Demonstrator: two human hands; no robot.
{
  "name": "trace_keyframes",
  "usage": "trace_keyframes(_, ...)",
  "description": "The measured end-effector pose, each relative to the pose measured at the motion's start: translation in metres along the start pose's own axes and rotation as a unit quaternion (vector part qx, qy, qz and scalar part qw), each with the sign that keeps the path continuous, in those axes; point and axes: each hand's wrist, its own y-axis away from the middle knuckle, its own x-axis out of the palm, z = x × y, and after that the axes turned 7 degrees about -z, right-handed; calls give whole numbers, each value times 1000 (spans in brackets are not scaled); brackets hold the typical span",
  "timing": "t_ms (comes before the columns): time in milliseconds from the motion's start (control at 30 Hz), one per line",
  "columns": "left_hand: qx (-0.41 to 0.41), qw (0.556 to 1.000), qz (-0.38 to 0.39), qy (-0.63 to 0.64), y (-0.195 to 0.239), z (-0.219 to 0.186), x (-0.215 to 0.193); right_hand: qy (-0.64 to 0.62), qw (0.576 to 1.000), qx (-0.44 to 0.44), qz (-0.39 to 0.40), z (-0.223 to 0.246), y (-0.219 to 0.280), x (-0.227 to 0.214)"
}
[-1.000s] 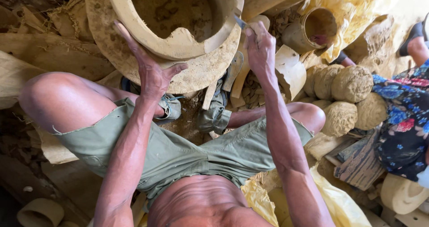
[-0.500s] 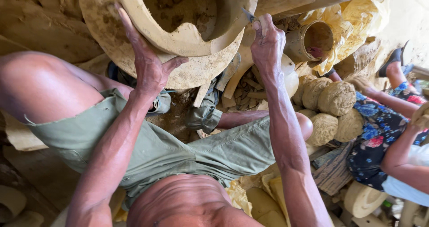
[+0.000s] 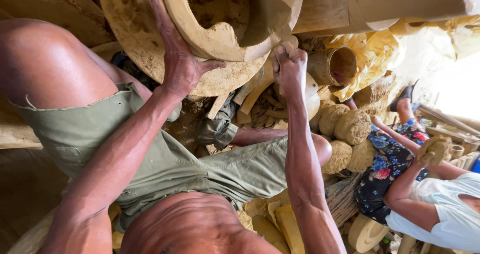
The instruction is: The person shapes and carves a large clay pot by hand and using a small knife to trim the edges while sitting on the floor.
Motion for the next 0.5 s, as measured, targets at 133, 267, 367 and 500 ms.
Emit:
trace_keyframes(133, -18, 1000, -6, 5, 1, -6, 3, -54, 996, 66, 7, 5, 10, 9)
trace_keyframes(267, -29, 1000, -11, 4, -4, -11, 1, -138, 981, 134, 3, 10, 16, 15)
trace_keyframes(367, -29, 999, -16, 10, -4, -14, 2, -166, 973, 160, 5, 13, 25, 20)
trace_keyframes(500, -28, 1000, -13, -6, -2, -8, 3, -188, 966, 178, 15, 14, 34, 26)
